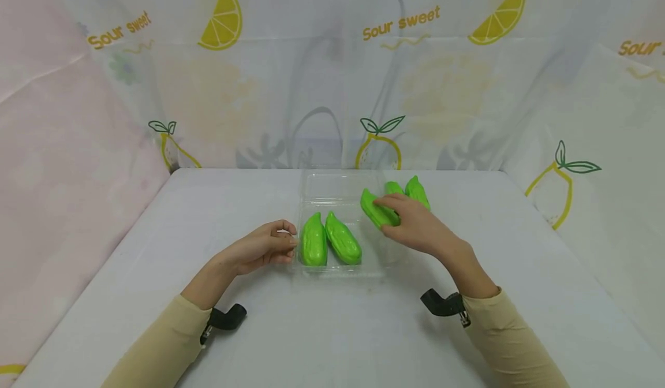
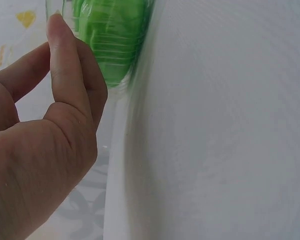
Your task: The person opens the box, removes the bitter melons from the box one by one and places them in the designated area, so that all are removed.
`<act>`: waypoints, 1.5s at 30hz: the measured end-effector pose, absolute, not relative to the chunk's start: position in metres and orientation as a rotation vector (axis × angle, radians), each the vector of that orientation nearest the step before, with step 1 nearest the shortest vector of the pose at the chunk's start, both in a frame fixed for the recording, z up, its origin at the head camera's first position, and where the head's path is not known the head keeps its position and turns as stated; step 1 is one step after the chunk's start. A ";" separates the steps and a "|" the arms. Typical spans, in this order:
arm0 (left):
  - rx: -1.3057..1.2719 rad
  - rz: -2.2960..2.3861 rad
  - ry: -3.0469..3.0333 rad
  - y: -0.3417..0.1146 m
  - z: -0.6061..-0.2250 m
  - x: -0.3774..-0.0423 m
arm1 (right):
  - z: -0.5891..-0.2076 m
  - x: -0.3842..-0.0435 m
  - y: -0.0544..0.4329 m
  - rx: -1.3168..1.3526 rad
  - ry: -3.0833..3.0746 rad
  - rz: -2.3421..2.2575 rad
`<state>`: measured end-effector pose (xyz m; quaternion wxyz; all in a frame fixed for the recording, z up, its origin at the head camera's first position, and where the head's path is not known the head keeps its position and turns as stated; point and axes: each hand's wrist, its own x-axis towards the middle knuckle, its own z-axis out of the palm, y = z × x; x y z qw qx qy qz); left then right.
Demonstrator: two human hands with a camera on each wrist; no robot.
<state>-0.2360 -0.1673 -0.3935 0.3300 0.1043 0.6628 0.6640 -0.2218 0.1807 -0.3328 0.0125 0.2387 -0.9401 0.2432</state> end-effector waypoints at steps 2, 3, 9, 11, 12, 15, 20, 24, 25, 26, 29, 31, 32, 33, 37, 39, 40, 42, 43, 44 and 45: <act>0.271 1.738 1.732 -0.167 -0.393 -0.236 | -0.334 -0.223 0.182 0.734 -2.925 0.767; 0.270 1.738 1.732 -0.167 -0.393 -0.236 | -0.334 -0.223 0.183 0.728 -2.924 0.766; 0.278 1.737 1.733 -0.167 -0.394 -0.235 | -0.335 -0.225 0.186 0.697 -2.908 0.769; 0.279 1.735 1.736 -0.168 -0.394 -0.236 | -0.335 -0.226 0.188 0.689 -2.902 0.772; 0.280 1.734 1.738 -0.168 -0.394 -0.236 | -0.335 -0.226 0.188 0.681 -2.897 0.773; 0.280 1.732 1.743 -0.168 -0.394 -0.236 | -0.335 -0.228 0.190 0.658 -2.876 0.776; 0.289 1.729 1.748 -0.168 -0.394 -0.236 | -0.335 -0.231 0.193 0.628 -2.837 0.819; 0.298 1.729 1.751 -0.168 -0.394 -0.236 | -0.336 -0.235 0.197 0.596 -2.829 0.855; 0.299 1.729 1.752 -0.168 -0.394 -0.236 | -0.337 -0.236 0.198 0.584 -2.828 0.860; 0.300 1.728 1.753 -0.168 -0.394 -0.236 | -0.337 -0.237 0.200 0.571 -2.828 0.862; 0.300 1.726 1.757 -0.168 -0.393 -0.236 | -0.339 -0.240 0.204 0.522 -2.827 0.860; 0.301 1.722 1.761 -0.167 -0.393 -0.236 | -0.339 -0.241 0.206 0.495 -2.825 0.866; 0.301 1.721 1.763 -0.167 -0.393 -0.236 | -0.339 -0.242 0.207 0.484 -2.825 0.866; 0.301 1.720 1.765 -0.167 -0.393 -0.236 | -0.339 -0.242 0.208 0.476 -2.824 0.869; 0.302 1.720 1.763 -0.167 -0.393 -0.236 | -0.340 -0.244 0.213 0.461 -2.826 0.890; 0.302 1.721 1.761 -0.167 -0.393 -0.236 | -0.341 -0.245 0.214 0.460 -2.826 0.902; 0.302 1.721 1.759 -0.167 -0.393 -0.236 | -0.341 -0.246 0.215 0.454 -2.827 0.906; 0.303 1.723 1.758 -0.167 -0.393 -0.236 | -0.342 -0.247 0.217 0.434 -2.824 0.920; 0.302 1.723 1.758 -0.167 -0.393 -0.236 | -0.343 -0.248 0.218 0.428 -2.819 0.924; 0.301 1.724 1.759 -0.167 -0.393 -0.236 | -0.344 -0.249 0.220 0.417 -2.815 0.935; 0.300 1.724 1.760 -0.167 -0.393 -0.236 | -0.344 -0.249 0.221 0.408 -2.809 0.945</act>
